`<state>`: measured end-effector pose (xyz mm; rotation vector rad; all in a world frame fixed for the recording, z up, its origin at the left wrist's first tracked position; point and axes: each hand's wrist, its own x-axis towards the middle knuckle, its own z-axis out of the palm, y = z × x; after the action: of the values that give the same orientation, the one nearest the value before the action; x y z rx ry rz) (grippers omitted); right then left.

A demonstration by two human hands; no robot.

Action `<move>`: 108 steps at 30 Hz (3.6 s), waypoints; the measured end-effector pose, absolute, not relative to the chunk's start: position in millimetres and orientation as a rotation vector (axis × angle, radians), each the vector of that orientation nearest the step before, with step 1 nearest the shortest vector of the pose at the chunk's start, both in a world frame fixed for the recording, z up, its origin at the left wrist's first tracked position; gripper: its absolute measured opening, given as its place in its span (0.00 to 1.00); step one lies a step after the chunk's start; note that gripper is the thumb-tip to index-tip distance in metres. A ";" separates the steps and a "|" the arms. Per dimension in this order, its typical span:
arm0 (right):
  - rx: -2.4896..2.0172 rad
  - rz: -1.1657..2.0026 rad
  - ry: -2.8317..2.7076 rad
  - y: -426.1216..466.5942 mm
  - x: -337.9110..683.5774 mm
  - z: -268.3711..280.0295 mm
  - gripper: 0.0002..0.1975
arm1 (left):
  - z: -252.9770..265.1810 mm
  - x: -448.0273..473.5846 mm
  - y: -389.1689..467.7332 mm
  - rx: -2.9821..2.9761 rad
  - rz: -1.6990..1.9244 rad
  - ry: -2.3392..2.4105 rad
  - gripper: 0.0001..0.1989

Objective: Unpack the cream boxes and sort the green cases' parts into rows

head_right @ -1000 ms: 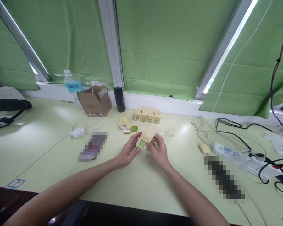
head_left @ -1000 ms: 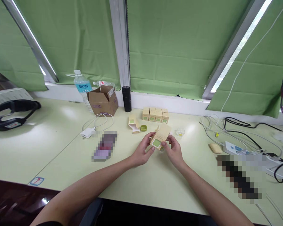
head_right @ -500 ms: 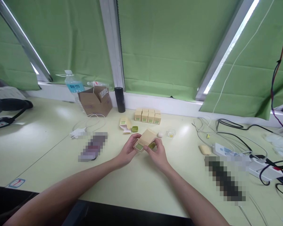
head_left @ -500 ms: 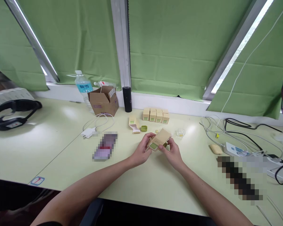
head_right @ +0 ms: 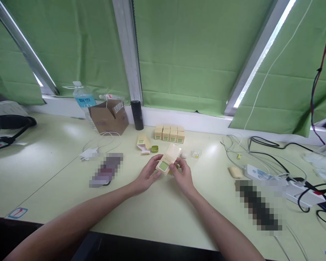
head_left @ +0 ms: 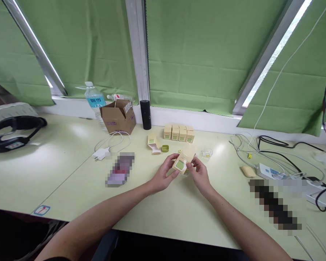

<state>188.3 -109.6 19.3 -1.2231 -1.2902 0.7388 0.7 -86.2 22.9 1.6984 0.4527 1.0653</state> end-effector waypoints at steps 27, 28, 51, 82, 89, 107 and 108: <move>-1.207 0.862 -1.197 -106.9 191.6 16.9 0.24 | 23.3 -3.0 -87.6 1.945 1.056 0.591 0.26; -1.208 0.862 -1.199 -106.7 191.5 16.9 0.24 | 22.2 -3.8 -87.1 1.950 1.062 0.592 0.26; -1.242 0.839 -1.181 -102.0 194.7 11.9 0.25 | 26.1 3.9 -88.9 1.735 0.979 0.738 0.39; -1.137 1.013 -1.112 -113.3 188.4 16.7 0.26 | 24.1 3.4 -86.4 1.572 1.020 0.659 0.19; -1.129 0.975 -1.077 -114.5 189.5 22.2 0.26 | 20.9 1.9 -80.0 1.642 1.053 0.705 0.18; -1.194 0.661 -1.325 -109.6 194.8 12.0 0.19 | 89.2 -105.5 22.1 1.748 1.074 1.820 0.13; -1.199 0.659 -1.322 -109.6 194.2 11.7 0.19 | 90.1 -116.2 28.0 1.740 1.027 1.905 0.13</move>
<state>194.2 -109.6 11.7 -1.1990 -1.3216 0.6585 -116.2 28.0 90.1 1.7398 1.9048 1.0266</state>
